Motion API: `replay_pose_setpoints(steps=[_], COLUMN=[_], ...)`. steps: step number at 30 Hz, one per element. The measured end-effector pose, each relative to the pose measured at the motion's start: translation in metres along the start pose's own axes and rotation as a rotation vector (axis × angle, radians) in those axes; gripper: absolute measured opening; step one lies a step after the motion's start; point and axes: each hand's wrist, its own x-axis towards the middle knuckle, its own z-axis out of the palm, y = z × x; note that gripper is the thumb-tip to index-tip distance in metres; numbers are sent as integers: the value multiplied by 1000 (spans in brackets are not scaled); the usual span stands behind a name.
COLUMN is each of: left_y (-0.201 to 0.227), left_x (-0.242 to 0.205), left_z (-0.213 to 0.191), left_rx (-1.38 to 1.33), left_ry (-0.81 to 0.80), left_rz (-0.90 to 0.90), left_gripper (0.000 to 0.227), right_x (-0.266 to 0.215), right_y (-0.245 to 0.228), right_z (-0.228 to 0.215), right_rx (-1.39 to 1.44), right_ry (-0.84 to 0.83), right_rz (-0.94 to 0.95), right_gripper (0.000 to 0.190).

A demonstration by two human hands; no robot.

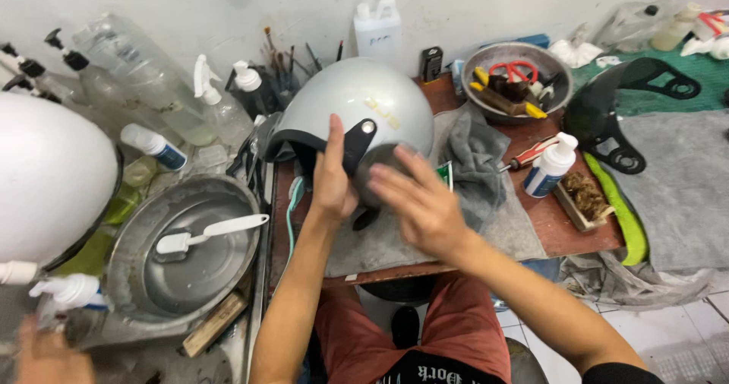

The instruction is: The person applies a paste from a green tube onto a round sponge and rubs it onto the surface of a silver helmet. They repeatedly apply more paste and continue polishing different areas of the helmet with the sponge.

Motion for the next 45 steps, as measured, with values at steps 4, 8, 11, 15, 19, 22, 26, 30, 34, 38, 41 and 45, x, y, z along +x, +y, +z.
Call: replay_pose_setpoints(steps=[4, 8, 11, 15, 19, 22, 26, 30, 34, 38, 41, 45], left_y=[-6, -19, -36, -12, -4, 8, -6, -25, -1, -20, -4, -35], left_x=[-8, 10, 24, -4, -2, -12, -5, 17, -5, 10, -4, 18], left_z=[11, -6, -38, 3, 9, 11, 3, -21, -2, -22, -2, -42], left_rx=[8, -27, -56, -88, -57, 338, -8, -15, 237, -61, -52, 3], left_ry=[33, 52, 63, 65, 94, 294, 74, 43, 309, 109, 118, 153], left_rz=[38, 65, 59, 34, 85, -35, -24, 42, -44, 23, 1, -4], left_gripper=[51, 47, 48, 47, 49, 87, 57, 51, 83, 54, 55, 68], right_x=[33, 23, 7, 44, 32, 9, 32, 30, 8, 32, 35, 26], right_y=[18, -1, 2, 20, -1, -15, 10, -5, -14, 9, 10, -2], right_z=[-8, 2, 8, -6, 7, 11, 2, 6, 13, 3, 1, 6], right_rx=[83, 24, 27, 107, 80, 18, 76, 122, 30, 109, 77, 58], right_ry=[75, 67, 31, 112, 118, 51, 88, 97, 31, 77, 92, 72], right_rz=[80, 87, 32, 26, 8, -33, 7, -9, -80, 31, 103, 115], right_gripper=[34, 34, 32, 28, 27, 28, 27, 29, 29, 28, 29, 29])
